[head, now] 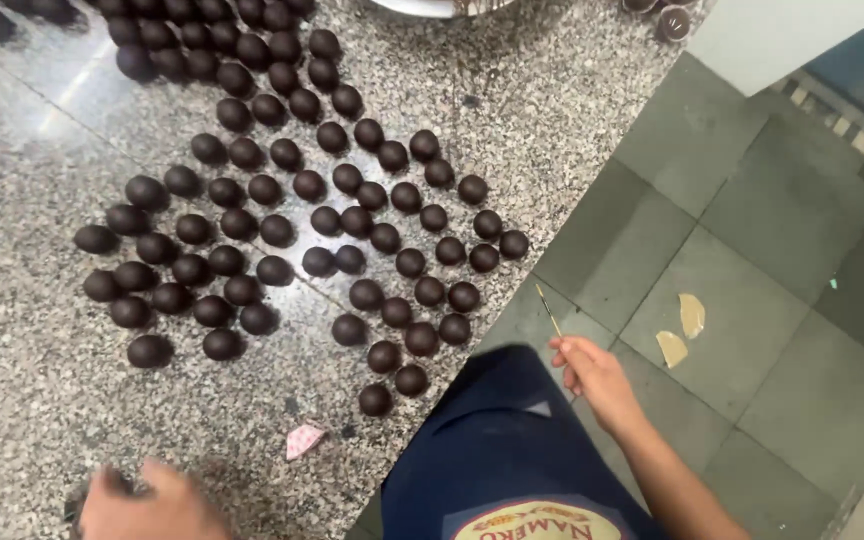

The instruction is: Dipping spherical treats into melted chocolate using a skewer and placing them into paper liners.

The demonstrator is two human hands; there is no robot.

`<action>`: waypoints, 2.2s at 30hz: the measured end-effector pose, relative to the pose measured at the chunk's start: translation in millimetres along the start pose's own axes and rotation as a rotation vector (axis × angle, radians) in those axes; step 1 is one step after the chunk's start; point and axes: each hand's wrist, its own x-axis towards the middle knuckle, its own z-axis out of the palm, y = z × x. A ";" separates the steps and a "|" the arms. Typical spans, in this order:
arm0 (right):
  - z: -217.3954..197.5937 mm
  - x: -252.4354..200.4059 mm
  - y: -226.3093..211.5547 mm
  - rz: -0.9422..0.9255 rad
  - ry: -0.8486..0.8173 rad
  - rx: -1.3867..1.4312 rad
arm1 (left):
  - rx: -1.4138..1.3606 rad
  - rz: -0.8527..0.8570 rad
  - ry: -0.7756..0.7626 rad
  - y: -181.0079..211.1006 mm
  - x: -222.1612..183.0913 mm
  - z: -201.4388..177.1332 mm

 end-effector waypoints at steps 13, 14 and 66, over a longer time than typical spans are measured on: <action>-44.9 74.6 -9.7 0.010 -0.129 -0.167 | -0.500 0.911 -0.660 461.7 49.2 78.4; -47.1 76.5 -3.1 0.014 -0.138 -0.188 | -0.474 0.977 -0.715 468.2 42.8 89.7; -44.9 79.3 -84.8 -0.168 -0.086 0.094 | -0.969 0.207 -1.345 208.8 -8.4 -70.8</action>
